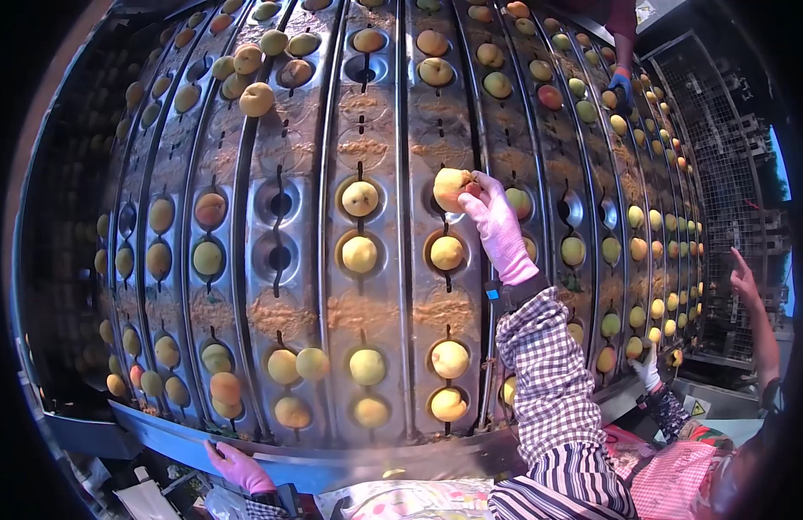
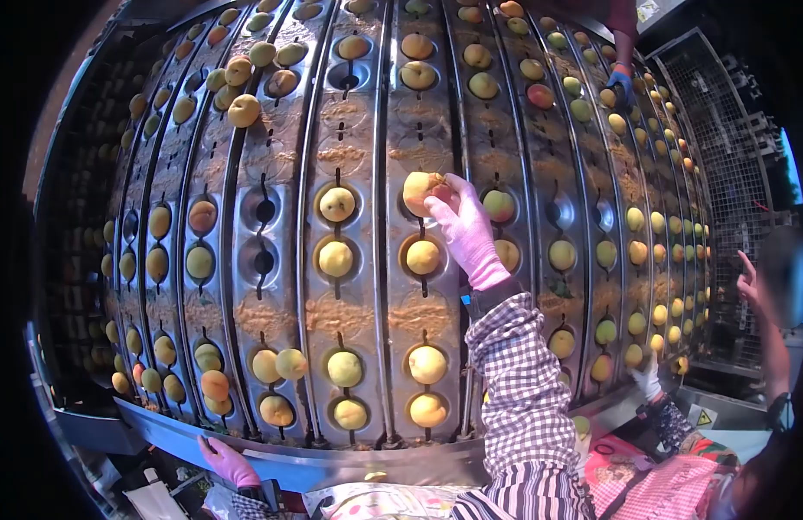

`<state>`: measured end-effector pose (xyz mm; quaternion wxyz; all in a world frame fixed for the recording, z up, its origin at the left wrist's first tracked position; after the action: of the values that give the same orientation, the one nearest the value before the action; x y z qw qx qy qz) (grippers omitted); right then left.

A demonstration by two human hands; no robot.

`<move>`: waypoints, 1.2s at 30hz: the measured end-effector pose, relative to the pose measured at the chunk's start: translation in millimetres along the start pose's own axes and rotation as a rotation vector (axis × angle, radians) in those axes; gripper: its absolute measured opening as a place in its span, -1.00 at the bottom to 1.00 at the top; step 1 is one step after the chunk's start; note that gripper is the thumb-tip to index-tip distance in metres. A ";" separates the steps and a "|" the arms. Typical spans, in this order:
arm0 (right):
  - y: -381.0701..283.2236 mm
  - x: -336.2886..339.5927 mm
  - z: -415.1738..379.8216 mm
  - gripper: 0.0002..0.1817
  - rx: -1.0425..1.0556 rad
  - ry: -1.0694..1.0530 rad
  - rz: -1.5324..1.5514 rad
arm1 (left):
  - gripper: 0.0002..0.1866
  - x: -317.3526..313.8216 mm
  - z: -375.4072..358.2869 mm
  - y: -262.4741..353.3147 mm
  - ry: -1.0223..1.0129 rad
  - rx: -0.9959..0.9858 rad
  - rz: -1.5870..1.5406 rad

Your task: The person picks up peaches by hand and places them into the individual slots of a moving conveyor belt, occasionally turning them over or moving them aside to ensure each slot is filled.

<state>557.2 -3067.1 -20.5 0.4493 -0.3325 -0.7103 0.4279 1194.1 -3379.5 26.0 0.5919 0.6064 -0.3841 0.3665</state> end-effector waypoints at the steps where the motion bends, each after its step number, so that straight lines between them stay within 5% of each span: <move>1: 2.8 -2.9 -1.3 -0.43 -0.042 -0.041 0.104 | -0.48 1.1 3.0 -2.0 -0.003 0.004 0.005; 6: 3.9 -29.6 -17.7 -0.45 -0.196 -0.286 0.680 | -0.48 5.0 20.4 -4.8 0.003 0.012 -0.015; 12: -1.5 -37.7 -21.4 -0.44 -0.267 -0.179 0.670 | -0.48 10.8 57.4 -24.7 -0.007 0.018 -0.021; 15: 0.0 -25.6 -14.0 -0.44 -0.319 0.063 0.251 | -0.49 14.4 77.9 -32.4 0.001 0.019 0.001; 16: -4.0 -19.5 -10.8 -0.39 -0.262 0.169 -0.052 | -0.49 15.4 84.1 -34.0 0.002 0.018 0.015; 19: -16.2 -29.6 2.4 -0.34 -0.226 0.034 -1.393 | -0.50 18.4 102.8 -41.9 -0.002 0.014 0.052; 23: -27.2 -19.8 0.1 -0.32 -0.117 0.047 -1.467 | -0.50 21.0 118.8 -46.9 0.001 0.020 0.054; 26: -44.8 -26.3 -2.9 -0.47 0.166 0.128 -1.213 | -0.49 20.0 126.3 -50.6 0.003 0.019 0.052; 28: -46.1 -34.7 -3.6 -0.22 0.281 0.048 -1.207 | -0.47 20.0 127.9 -50.5 -0.011 0.011 0.072; 32: -24.3 -42.1 10.8 -0.21 0.111 -0.120 -1.293 | -0.49 19.6 132.3 -57.4 0.000 0.005 0.083; 36: -20.5 -30.7 4.4 -0.21 0.145 0.028 -1.172 | -0.48 19.2 131.5 -54.2 -0.005 -0.002 0.106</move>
<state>562.9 -3103.3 -13.7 0.6417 0.1411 -0.7385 0.1513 1249.9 -3511.4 15.7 0.5713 0.5858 -0.4175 0.3953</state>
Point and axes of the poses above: each hand's wrist, its own z-axis towards the middle knuckle, its own x-axis out of the back of the hand, y = z × x, the point moved 8 cm from there along z, towards the middle knuckle, and after that the axes turned 8 degrees about -z, right-handed, at the moved point
